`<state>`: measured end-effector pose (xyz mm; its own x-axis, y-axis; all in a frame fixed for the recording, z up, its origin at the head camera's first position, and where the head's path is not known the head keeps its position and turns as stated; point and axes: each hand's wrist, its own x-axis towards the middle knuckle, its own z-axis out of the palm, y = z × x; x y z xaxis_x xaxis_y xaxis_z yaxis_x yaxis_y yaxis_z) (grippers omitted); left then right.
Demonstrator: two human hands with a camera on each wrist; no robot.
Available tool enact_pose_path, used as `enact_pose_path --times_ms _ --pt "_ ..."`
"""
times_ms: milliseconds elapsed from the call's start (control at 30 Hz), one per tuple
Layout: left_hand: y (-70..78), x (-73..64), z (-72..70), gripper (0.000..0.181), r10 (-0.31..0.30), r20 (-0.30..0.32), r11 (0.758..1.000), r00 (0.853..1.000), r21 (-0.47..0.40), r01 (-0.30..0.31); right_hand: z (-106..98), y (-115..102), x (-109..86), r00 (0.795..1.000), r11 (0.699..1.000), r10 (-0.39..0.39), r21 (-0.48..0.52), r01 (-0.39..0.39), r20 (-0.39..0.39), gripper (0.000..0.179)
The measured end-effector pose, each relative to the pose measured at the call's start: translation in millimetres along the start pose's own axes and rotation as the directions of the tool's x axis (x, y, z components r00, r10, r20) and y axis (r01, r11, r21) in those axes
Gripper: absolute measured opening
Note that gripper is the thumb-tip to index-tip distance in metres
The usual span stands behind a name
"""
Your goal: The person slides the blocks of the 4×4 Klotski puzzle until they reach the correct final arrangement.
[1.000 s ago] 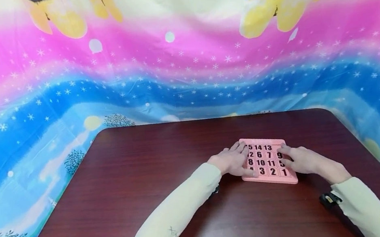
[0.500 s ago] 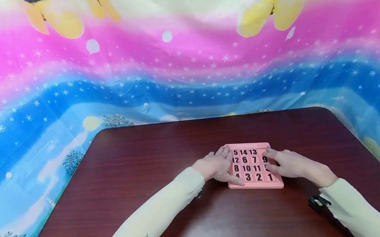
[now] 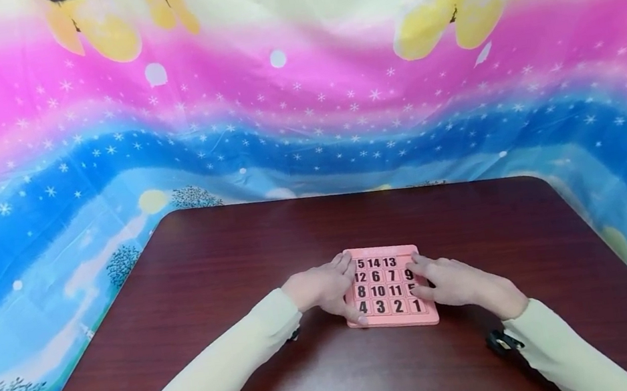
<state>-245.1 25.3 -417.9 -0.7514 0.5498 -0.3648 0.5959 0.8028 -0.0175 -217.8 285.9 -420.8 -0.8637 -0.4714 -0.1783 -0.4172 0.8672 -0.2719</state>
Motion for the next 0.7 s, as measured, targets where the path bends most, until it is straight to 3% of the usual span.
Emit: enact_pose_path --times_ms 233,433,700 --pt "-12.0 -32.5 12.2 0.123 -0.011 -0.038 0.999 0.999 -0.034 0.010 5 -24 4.7 0.997 0.996 -0.067 -0.049 0.069 0.024 0.064" --pt "-21.3 -56.9 21.0 0.124 -0.047 -0.056 0.997 0.997 -0.056 0.044 8 -45 7.2 0.995 0.996 -0.072 -0.048 0.075 0.062 0.064" --pt "-27.5 -77.5 26.9 0.126 -0.084 -0.050 0.993 0.995 -0.091 0.079 12 -65 5.6 0.991 0.989 -0.114 -0.086 0.121 0.075 0.064"
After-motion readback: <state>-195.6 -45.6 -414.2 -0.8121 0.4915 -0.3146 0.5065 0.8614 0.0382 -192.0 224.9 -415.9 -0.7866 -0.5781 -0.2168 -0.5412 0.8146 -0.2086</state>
